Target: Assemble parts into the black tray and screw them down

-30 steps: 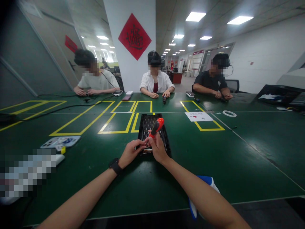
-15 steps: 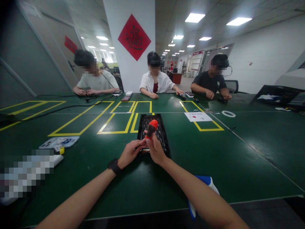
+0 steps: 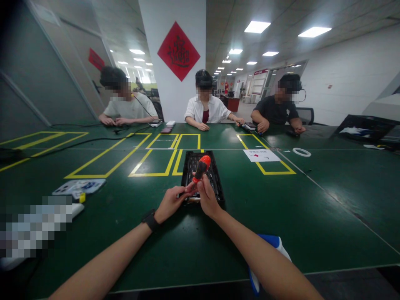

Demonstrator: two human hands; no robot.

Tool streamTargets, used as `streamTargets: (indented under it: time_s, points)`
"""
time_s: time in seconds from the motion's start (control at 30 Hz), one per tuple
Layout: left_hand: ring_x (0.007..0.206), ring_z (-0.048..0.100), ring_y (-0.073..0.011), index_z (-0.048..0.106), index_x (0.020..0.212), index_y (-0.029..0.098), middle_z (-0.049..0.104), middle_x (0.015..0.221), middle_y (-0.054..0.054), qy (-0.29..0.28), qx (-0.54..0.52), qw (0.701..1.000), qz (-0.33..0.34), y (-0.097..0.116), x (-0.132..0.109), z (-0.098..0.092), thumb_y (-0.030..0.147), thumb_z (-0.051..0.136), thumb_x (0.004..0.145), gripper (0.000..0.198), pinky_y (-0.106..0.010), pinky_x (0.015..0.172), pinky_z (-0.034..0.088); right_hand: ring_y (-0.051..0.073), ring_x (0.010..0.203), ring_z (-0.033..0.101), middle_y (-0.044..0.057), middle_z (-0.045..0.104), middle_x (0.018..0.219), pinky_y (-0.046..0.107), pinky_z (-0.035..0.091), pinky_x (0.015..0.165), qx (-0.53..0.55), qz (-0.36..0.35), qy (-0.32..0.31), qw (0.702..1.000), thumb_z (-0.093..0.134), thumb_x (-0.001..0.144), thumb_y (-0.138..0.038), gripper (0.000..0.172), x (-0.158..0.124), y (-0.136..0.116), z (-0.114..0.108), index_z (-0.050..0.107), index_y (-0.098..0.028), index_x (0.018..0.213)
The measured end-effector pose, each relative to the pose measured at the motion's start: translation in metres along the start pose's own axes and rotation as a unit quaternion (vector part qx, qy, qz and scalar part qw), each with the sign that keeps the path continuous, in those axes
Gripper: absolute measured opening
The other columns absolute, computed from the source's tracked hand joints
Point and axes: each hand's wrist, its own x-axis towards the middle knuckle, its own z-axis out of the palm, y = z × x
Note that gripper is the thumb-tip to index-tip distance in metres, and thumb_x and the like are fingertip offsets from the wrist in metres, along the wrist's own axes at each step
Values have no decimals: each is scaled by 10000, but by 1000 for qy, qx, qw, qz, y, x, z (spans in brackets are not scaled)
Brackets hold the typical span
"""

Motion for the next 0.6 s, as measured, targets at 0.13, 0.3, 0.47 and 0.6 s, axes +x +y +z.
streamTargets:
  time_s: [0.13, 0.3, 0.47, 0.6]
  points:
    - [749, 544, -143, 619, 869, 185, 655, 827, -25, 6, -4, 1000, 6, 1, 0, 0, 290, 474, 860, 180, -253, 690, 377, 157, 827, 599, 46, 595, 866, 323, 517, 708, -3, 4, 8, 1000, 354, 901, -405, 365, 1, -1, -1, 402, -217, 1210]
    - [728, 530, -139, 581, 836, 174, 622, 793, -10, 19, -10, 1000, -7, 5, 1, -1, 325, 565, 800, 155, -251, 677, 385, 156, 818, 600, 38, 592, 852, 319, 521, 695, 2, 6, 18, 1000, 365, 900, -390, 338, -1, -2, -1, 402, -224, 1192]
    - [745, 543, -141, 600, 846, 178, 640, 815, -20, 13, -18, 1000, 4, 0, 0, 2, 306, 511, 838, 156, -252, 685, 393, 147, 791, 598, 47, 595, 879, 319, 520, 702, 1, 6, 21, 1000, 341, 905, -402, 370, -2, -1, -1, 399, -221, 1222]
    - [790, 555, -146, 612, 912, 192, 655, 871, -29, 20, -30, 999, 9, -1, -1, 4, 288, 487, 853, 168, -260, 722, 401, 133, 762, 596, 45, 596, 895, 315, 521, 704, -3, 9, 28, 1000, 351, 903, -401, 377, -1, 2, -3, 392, -220, 1231]
